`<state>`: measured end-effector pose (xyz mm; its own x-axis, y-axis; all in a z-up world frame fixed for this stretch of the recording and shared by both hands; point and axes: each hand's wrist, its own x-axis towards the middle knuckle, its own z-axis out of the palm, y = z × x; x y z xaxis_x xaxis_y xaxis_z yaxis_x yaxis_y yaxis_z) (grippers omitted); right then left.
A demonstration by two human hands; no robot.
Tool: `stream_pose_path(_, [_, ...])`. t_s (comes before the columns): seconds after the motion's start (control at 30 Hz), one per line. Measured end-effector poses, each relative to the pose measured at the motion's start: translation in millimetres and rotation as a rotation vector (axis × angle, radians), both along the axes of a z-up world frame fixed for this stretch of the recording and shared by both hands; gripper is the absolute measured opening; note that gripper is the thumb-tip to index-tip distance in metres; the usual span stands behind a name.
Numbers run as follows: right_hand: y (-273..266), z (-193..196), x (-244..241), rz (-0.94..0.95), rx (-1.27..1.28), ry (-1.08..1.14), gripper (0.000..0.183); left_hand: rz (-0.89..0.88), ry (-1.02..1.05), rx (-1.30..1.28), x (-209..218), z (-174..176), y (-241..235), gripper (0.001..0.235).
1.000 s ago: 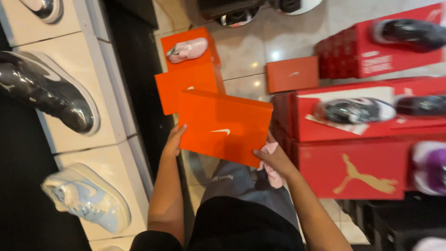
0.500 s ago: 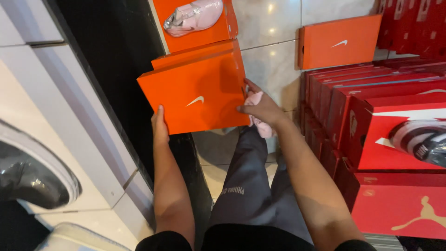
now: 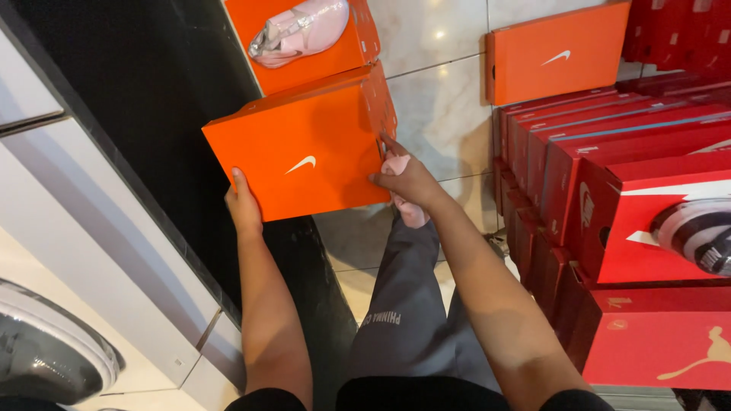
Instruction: Cleaning and inspecting shoes in their boxes using a cloth
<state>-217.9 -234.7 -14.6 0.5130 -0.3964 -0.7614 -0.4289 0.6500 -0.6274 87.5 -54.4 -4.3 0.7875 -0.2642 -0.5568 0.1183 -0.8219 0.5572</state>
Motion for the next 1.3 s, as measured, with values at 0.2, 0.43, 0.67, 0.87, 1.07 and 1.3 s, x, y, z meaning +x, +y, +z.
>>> stream_pose_path(0.2, [-1.4, 4.8, 4.1, 0.003, -0.011, 0.035, 0.081, -0.019, -0.006, 0.033, -3.0, 6.9, -6.3, 0.082])
stream_pose_path(0.43, [-3.2, -0.3, 4.1, 0.018, -0.025, 0.076, 0.076, -0.012, -0.055, 0.013, 0.8, -9.3, 4.7, 0.077])
stream_pose_path(0.67, [-4.0, 16.5, -9.6, 0.058, -0.009, 0.132, 0.086, -0.07, -0.328, 0.086, -4.8, -29.6, 14.3, 0.06])
stream_pose_path(0.87, [-9.6, 51.9, -41.7, -0.083, -0.03, 0.256, 0.076, -0.49, -0.723, -0.158, -33.7, 11.0, -39.8, 0.06])
stream_pose_path(1.07, [-5.7, 2.2, -78.3, -0.55, -0.281, 0.191, 0.072, -0.747, -0.7, -0.549, -127.8, 58.7, -132.1, 0.048])
stream_pose_path(1.3, [6.3, -99.2, -104.4, -1.117, -0.219, 0.279, 0.08, -0.924, -0.363, -0.728, -259.1, 74.5, -166.3, 0.018])
